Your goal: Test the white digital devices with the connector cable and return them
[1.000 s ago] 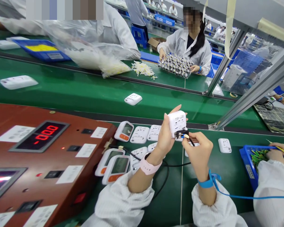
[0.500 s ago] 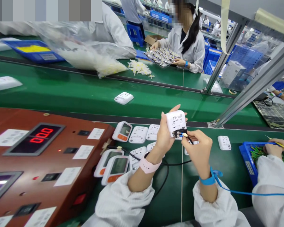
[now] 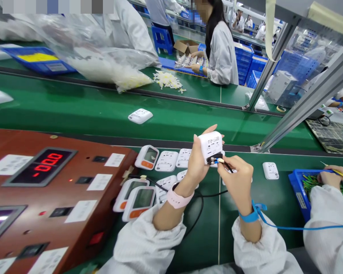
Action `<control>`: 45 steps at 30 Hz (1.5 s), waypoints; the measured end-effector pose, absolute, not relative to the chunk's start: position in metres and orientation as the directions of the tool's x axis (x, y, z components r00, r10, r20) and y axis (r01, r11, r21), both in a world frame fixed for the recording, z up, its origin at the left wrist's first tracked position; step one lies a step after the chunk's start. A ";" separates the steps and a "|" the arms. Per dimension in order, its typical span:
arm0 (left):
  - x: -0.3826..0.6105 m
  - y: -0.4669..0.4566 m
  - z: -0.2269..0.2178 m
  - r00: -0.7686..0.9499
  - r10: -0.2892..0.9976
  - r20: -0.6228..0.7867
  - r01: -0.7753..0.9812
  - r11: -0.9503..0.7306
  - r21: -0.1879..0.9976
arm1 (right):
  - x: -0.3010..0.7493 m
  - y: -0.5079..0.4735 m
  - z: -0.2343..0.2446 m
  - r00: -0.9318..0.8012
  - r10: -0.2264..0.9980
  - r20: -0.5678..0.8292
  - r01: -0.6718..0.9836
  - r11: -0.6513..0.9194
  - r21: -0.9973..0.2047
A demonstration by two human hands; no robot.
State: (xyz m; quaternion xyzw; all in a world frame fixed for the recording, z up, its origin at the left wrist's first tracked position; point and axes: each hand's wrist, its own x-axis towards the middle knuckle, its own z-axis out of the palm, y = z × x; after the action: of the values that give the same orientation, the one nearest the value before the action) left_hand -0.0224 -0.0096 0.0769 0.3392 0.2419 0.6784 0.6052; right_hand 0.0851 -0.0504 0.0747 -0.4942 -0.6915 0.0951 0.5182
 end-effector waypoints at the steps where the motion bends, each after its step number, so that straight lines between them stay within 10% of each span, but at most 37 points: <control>1: -0.022 -0.010 0.077 -0.036 0.985 0.172 -0.651 -0.153 0.743 | 0.084 -0.050 0.075 0.017 0.777 0.629 0.610 0.491 -0.623; 9: -0.025 -0.010 0.082 0.006 0.997 0.073 -0.721 -0.047 0.691 | 0.085 -0.040 0.068 -0.034 0.841 0.540 0.523 0.475 -0.708; 14: -0.023 -0.013 0.082 0.047 0.997 0.055 -0.665 -0.009 0.747 | 0.105 -0.020 0.061 -0.074 0.960 0.268 0.020 0.270 -0.963; 20: -0.023 -0.011 0.075 0.225 0.962 0.157 -0.572 0.001 0.820 | 0.116 -0.016 0.066 -0.164 0.981 0.104 -0.308 0.049 -0.950; 26: -0.022 -0.015 0.078 0.122 0.983 0.138 -0.469 -0.065 0.881 | 0.110 -0.015 0.062 -0.198 0.976 0.092 -0.258 0.039 -0.965; 34: -0.020 -0.021 0.086 -0.160 0.974 0.161 -0.357 -0.209 0.910 | 0.100 -0.014 0.057 -0.094 0.916 0.391 0.018 0.394 -0.919; 45: -0.020 -0.026 0.087 -0.007 0.989 0.149 -0.325 -0.143 0.935 | 0.095 -0.017 0.057 0.159 0.910 0.383 -0.009 0.390 -0.921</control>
State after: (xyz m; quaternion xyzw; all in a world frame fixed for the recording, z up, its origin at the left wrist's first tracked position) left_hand -0.0199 -0.0262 0.0870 0.4510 0.3681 0.6068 0.5412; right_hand 0.0951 -0.0169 0.0571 -0.4182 -0.5386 0.3610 0.6362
